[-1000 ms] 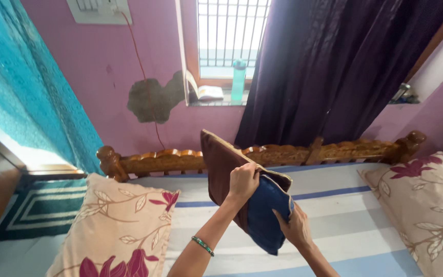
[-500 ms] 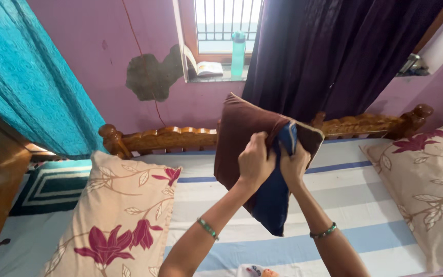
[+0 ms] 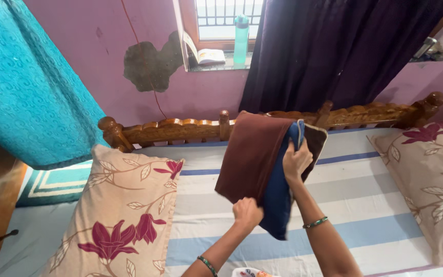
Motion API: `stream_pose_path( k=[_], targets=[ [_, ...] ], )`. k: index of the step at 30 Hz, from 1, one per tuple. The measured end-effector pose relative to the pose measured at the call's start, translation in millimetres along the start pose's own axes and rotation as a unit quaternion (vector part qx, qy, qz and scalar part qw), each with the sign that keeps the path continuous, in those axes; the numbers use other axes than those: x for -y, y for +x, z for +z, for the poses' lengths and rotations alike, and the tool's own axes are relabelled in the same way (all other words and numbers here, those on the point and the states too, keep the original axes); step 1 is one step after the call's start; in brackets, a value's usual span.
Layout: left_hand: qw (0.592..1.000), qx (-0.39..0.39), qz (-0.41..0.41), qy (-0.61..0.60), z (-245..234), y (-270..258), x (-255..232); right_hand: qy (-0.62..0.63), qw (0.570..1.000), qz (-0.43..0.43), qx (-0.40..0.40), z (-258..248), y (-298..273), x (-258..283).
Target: The person arranges pillows on a bed. They place a pillow on the bed, insert it into a floral pillowcase, and then place a blue pillow and a brown patterned pillow on the bed.
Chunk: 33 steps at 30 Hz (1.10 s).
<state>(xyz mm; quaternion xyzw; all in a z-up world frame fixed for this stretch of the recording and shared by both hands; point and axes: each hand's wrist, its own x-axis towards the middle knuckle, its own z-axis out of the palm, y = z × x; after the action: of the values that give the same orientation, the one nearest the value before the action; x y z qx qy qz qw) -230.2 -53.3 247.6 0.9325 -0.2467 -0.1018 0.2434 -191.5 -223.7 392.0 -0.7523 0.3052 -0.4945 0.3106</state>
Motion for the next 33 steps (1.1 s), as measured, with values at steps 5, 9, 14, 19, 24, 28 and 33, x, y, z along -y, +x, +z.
stream_pose_path(
  k=[5, 9, 14, 19, 24, 28, 33],
  targets=[
    [0.998, 0.010, -0.042, 0.049, 53, 9, 64, -0.050, 0.987, 0.035, 0.146, 41, -23, -84],
    [0.993, 0.003, -0.115, -0.002, 73, 18, 92, 0.076, 0.876, 0.205, 0.430, 33, -82, -131],
    [0.992, 0.017, -0.119, -0.029, 71, 19, 108, 0.018, 0.773, 0.417, 0.479, 24, -168, -141],
    [0.974, 0.124, -0.191, 0.002, 66, 3, 128, -0.009, 0.792, 0.391, 0.469, 31, -174, -148],
    [0.984, 0.102, -0.129, -0.075, 75, -8, 123, -0.077, 0.843, 0.290, 0.446, 48, -187, -150],
    [0.976, 0.029, -0.155, -0.150, 77, -3, 129, -0.074, 0.845, 0.290, 0.444, 74, -198, -148],
    [0.963, 0.003, -0.207, -0.173, 45, 4, 173, -0.033, 0.757, 0.189, 0.624, 73, -207, -140]
  ],
)
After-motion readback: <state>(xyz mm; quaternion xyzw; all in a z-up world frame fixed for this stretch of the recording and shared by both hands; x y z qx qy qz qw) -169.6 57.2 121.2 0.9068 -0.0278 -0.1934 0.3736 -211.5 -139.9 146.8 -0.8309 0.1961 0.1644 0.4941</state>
